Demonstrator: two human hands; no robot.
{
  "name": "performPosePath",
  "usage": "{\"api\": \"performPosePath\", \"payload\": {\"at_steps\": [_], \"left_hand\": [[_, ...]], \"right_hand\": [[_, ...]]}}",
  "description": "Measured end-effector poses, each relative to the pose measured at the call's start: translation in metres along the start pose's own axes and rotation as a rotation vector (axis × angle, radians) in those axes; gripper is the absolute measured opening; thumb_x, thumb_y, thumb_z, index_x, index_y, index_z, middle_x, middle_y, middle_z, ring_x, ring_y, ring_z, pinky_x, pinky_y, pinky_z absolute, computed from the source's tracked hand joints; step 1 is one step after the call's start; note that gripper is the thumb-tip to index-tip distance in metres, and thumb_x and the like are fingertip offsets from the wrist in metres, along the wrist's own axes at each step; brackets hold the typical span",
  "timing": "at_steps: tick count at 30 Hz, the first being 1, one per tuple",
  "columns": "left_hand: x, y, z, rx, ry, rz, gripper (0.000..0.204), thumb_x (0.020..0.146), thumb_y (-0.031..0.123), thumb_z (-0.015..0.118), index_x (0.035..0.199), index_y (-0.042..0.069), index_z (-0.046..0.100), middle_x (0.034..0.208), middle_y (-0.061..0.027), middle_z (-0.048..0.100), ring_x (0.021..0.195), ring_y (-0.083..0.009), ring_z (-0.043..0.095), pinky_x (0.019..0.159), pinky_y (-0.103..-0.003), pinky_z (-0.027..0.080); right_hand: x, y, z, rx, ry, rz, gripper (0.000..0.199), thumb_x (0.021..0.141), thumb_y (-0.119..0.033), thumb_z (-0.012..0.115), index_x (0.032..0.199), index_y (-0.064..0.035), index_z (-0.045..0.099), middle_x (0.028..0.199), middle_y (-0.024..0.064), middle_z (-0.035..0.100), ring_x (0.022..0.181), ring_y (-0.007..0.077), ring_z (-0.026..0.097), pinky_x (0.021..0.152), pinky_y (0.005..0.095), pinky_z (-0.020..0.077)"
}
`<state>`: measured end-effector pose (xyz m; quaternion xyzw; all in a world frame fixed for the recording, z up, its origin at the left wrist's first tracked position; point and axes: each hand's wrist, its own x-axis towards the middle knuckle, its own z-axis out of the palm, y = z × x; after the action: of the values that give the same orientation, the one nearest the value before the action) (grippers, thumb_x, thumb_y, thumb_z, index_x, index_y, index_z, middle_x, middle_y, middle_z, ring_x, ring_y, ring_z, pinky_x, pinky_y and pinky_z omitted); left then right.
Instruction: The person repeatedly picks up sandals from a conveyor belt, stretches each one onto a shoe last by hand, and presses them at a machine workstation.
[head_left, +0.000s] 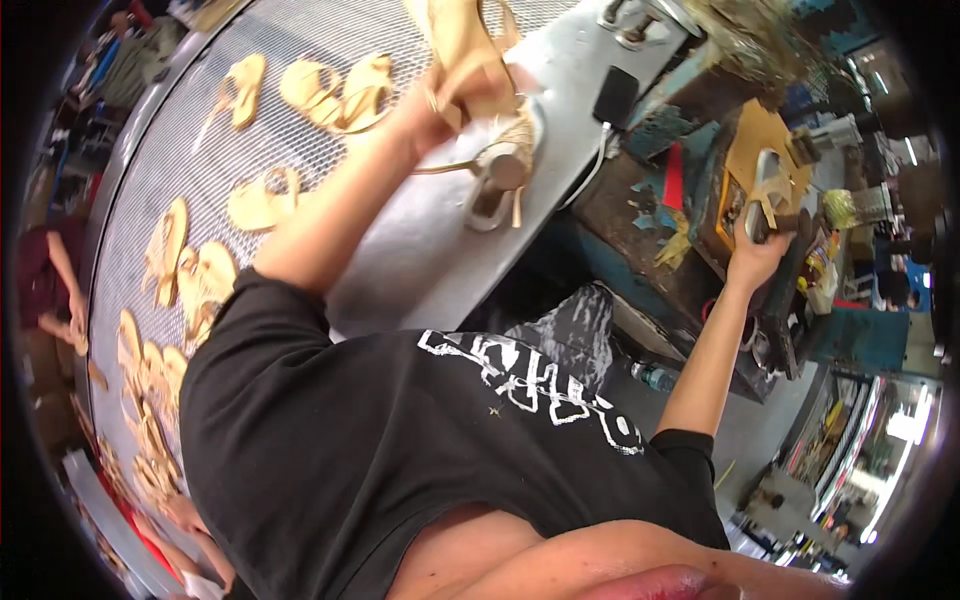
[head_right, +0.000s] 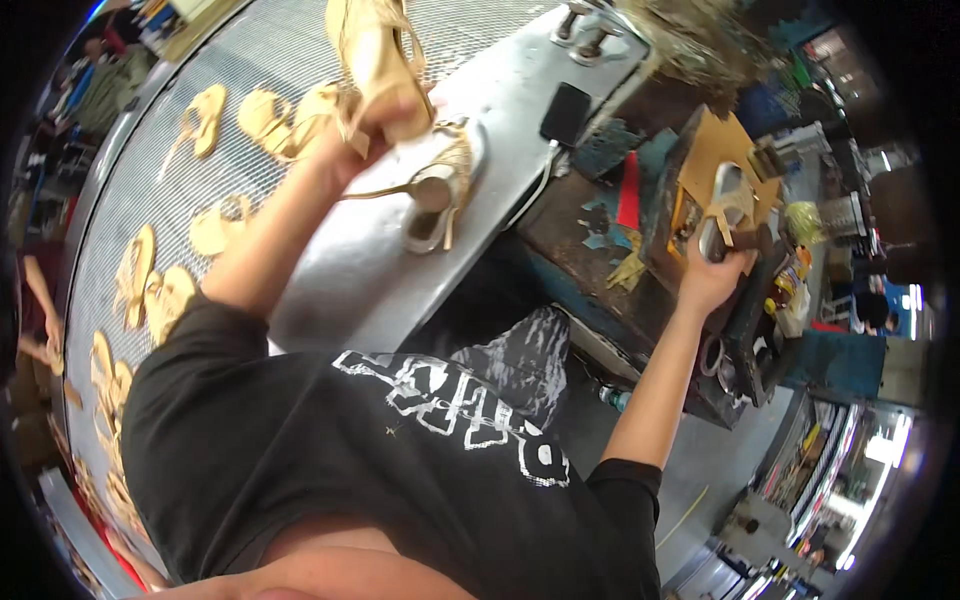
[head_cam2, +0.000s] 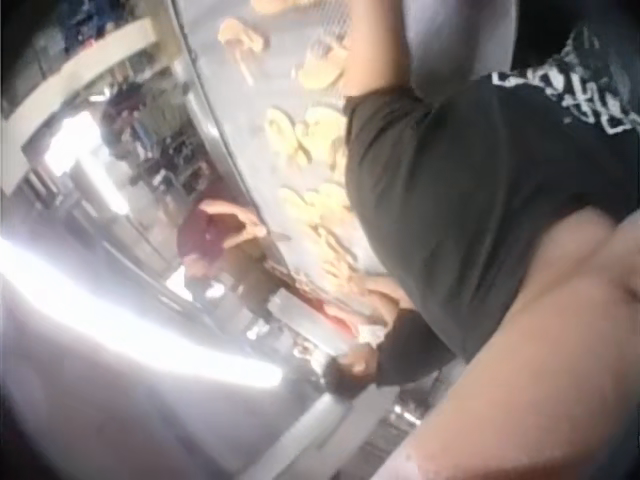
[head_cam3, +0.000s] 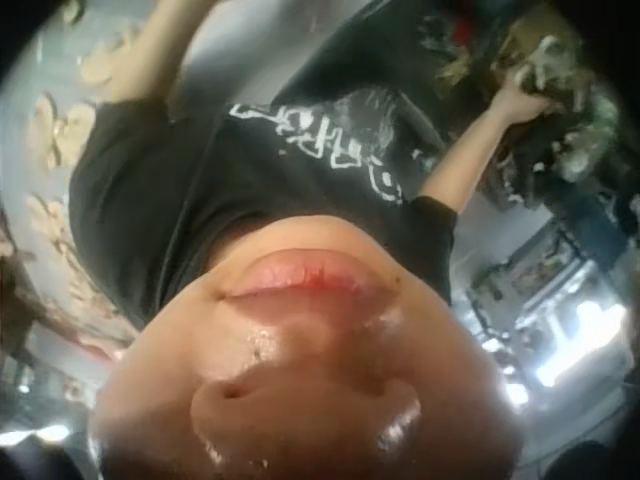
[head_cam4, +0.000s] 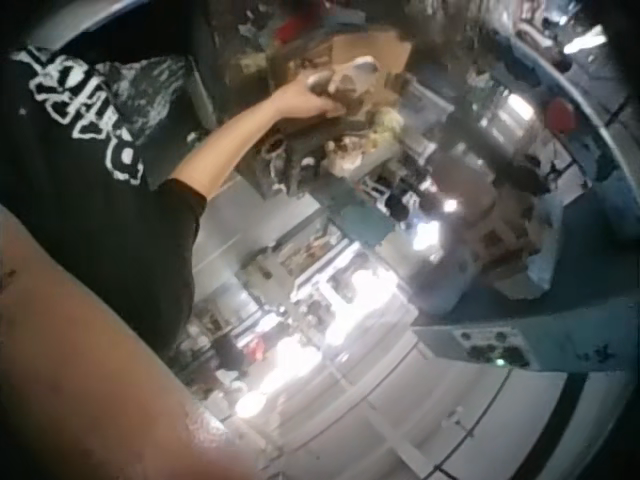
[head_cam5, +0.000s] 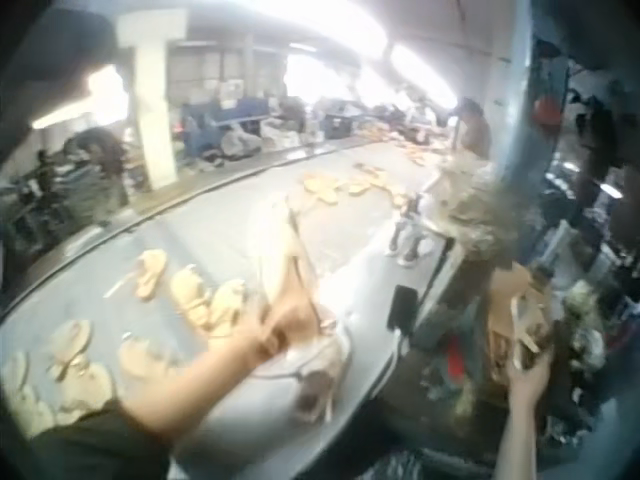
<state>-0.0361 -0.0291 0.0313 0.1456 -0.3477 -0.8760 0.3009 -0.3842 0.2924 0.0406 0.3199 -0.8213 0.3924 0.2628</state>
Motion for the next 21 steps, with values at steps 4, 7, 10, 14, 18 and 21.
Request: {"api": "performPosePath", "payload": {"at_steps": [4, 7, 10, 14, 18, 21], "left_hand": [[-0.123, -0.061, 0.067, 0.009, -0.331, -0.150, 0.056, 0.089, 0.031, 0.063, 0.131, 0.000, 0.044, 0.120, -0.0230, 0.058, 0.109, -0.0329, 0.061, 0.088, -0.042, 0.054], [-0.130, -0.070, 0.098, -0.203, -0.374, -0.493, 0.048, 0.097, 0.031, 0.049, 0.133, 0.000, 0.044, 0.124, -0.0232, 0.057, 0.110, -0.0324, 0.061, 0.089, -0.042, 0.054], [-0.059, -0.055, 0.049, -0.252, -0.447, -0.162, 0.042, 0.098, 0.024, 0.043, 0.129, -0.004, 0.049, 0.120, -0.0220, 0.059, 0.105, -0.0300, 0.063, 0.089, -0.042, 0.054], [-0.045, -0.030, 0.060, 0.071, 0.077, 0.201, 0.036, 0.092, 0.016, 0.045, 0.122, -0.002, 0.050, 0.106, -0.0173, 0.062, 0.098, -0.0263, 0.063, 0.083, -0.041, 0.054], [-0.083, -0.100, 0.111, 0.148, -0.035, 0.233, 0.036, 0.088, 0.022, 0.054, 0.121, 0.006, 0.048, 0.104, -0.0085, 0.059, 0.096, -0.0180, 0.058, 0.082, -0.032, 0.049], [-0.125, -0.131, 0.144, 0.529, -0.215, 0.024, 0.052, 0.091, 0.016, 0.058, 0.136, 0.003, 0.037, 0.121, -0.0100, 0.054, 0.107, -0.0171, 0.055, 0.093, -0.034, 0.044]], "right_hand": [[-0.089, -0.093, -0.005, 0.674, -0.026, 0.149, 0.055, 0.079, -0.004, 0.070, 0.129, 0.0024, 0.045, 0.129, 0.0120, 0.052, 0.114, 0.0217, 0.053, 0.101, 0.0367, 0.0400], [-0.146, -0.177, -0.015, 0.902, -0.170, 0.259, 0.064, 0.073, -0.006, 0.076, 0.126, 0.0023, 0.041, 0.131, 0.0159, 0.049, 0.117, 0.0233, 0.050, 0.105, 0.0388, 0.0342], [-0.168, -0.204, -0.045, 1.000, -0.389, 0.085, 0.054, 0.070, 0.000, 0.067, 0.118, 0.0013, 0.042, 0.135, 0.0198, 0.047, 0.121, 0.0259, 0.048, 0.105, 0.0378, 0.0328], [-0.175, -0.183, -0.082, 0.998, -0.646, -0.147, 0.050, 0.065, 0.002, 0.065, 0.109, -0.0006, 0.043, 0.130, 0.0233, 0.052, 0.130, 0.0352, 0.044, 0.107, 0.0428, 0.0333], [-0.189, -0.182, -0.095, 1.003, -0.545, -0.024, 0.052, 0.063, 0.001, 0.073, 0.107, -0.0032, 0.046, 0.132, 0.0206, 0.049, 0.132, 0.0346, 0.043, 0.107, 0.0410, 0.0331], [-0.192, -0.169, -0.107, 0.714, -0.528, 0.097, 0.063, 0.063, 0.001, 0.076, 0.117, -0.0026, 0.044, 0.132, 0.0188, 0.046, 0.127, 0.0312, 0.045, 0.106, 0.0375, 0.0333]]}}
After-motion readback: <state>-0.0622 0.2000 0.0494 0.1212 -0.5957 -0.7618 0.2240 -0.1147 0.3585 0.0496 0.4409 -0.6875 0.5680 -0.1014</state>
